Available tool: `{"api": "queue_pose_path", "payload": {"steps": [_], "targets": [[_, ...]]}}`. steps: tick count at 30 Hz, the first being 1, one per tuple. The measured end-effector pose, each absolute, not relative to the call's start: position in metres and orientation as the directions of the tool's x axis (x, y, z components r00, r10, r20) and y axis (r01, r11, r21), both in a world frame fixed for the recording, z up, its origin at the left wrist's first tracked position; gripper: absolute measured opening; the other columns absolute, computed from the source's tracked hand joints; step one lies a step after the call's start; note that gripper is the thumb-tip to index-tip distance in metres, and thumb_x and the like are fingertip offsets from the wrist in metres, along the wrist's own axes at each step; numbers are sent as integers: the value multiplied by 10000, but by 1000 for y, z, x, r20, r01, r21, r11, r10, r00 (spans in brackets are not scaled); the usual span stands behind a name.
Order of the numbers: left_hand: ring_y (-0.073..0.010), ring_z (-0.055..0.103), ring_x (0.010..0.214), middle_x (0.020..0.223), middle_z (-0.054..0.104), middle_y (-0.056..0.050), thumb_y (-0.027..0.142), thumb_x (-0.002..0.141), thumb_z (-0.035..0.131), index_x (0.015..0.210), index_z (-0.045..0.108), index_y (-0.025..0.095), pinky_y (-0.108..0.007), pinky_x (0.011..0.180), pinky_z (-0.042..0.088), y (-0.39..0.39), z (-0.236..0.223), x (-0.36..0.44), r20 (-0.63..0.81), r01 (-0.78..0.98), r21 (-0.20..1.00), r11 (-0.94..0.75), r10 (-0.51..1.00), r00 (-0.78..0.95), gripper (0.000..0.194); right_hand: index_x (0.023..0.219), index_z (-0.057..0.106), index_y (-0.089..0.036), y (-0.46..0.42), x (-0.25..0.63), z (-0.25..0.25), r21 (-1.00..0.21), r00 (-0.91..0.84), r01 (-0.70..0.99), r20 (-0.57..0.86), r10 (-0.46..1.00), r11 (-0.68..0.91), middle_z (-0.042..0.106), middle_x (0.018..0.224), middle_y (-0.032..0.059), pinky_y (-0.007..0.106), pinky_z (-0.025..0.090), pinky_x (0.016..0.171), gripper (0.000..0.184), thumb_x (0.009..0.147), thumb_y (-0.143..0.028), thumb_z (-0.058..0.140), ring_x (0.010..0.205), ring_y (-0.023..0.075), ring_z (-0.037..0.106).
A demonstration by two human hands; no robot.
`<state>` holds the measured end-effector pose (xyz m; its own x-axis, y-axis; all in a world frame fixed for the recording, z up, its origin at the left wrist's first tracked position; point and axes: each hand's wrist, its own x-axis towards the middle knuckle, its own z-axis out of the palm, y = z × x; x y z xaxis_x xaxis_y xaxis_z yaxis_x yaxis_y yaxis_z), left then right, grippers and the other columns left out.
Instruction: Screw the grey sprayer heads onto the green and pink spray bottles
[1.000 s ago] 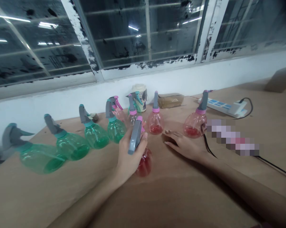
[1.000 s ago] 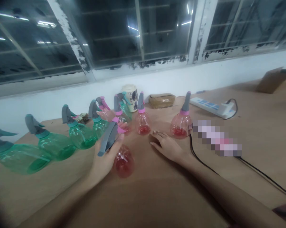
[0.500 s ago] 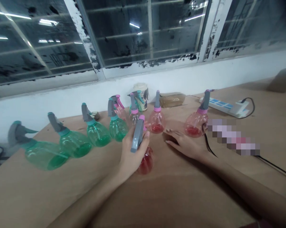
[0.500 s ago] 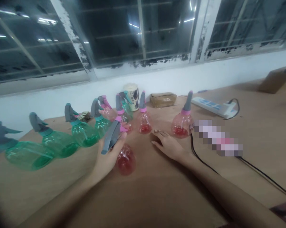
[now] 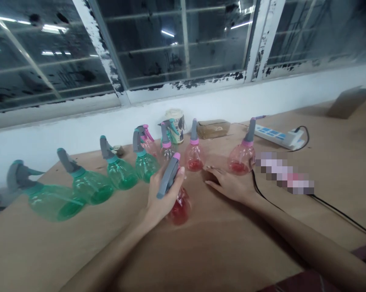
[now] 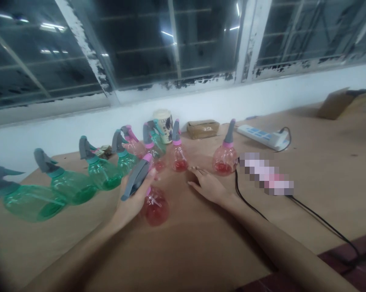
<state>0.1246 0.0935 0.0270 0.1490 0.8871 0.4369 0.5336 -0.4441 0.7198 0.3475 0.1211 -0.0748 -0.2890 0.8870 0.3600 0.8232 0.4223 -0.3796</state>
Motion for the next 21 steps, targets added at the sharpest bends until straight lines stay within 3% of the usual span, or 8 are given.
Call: {"api": "queue_pose_path", "payload": {"steps": [3,9,12,16,19,21], "targets": [[-89,447,458,521,477,47,369,799,530,697,560,182,-216,476,389,94,28,126,433,520,726,-450,886,163,215,1306,377,-132,119,345,-72,-377,-288,829,346,893,414,480,1298,146,414,356,1018,500,859,-346,442,1211,247,436],[-157,595,709,767,625,-12,355,802,537,978,581,192,-282,686,471,99,25,136,469,448,746,-493,866,172,244,1292,398,-152,120,345,-70,-429,-252,817,336,908,385,484,1291,147,430,361,998,507,836,-358,482,1208,265,436],[-174,618,782,846,649,-17,361,786,558,1001,593,208,-296,755,471,104,20,140,499,428,752,-502,857,127,266,1259,439,-161,116,351,-63,-516,-276,764,282,919,388,522,1250,135,427,395,957,499,820,-391,501,1148,271,492],[-196,595,889,921,630,-32,380,819,494,1072,564,221,-321,820,448,111,15,142,552,389,733,-558,822,140,307,1090,588,-227,98,373,-43,-668,-328,627,241,913,401,629,1111,54,348,460,860,348,830,-430,479,975,219,601],[-183,588,810,883,605,-26,378,814,492,1169,477,229,-324,768,457,115,13,149,571,403,714,-572,810,136,385,905,650,-225,83,401,-27,-709,-43,664,282,958,238,689,884,39,318,485,687,311,820,-469,476,773,206,634],[-176,580,755,845,595,-15,365,782,547,1176,447,234,-333,748,457,118,13,158,571,454,694,-558,812,126,427,829,637,-203,79,423,-18,-723,225,677,382,897,138,680,778,44,314,467,629,333,798,-501,491,700,206,620]]}}
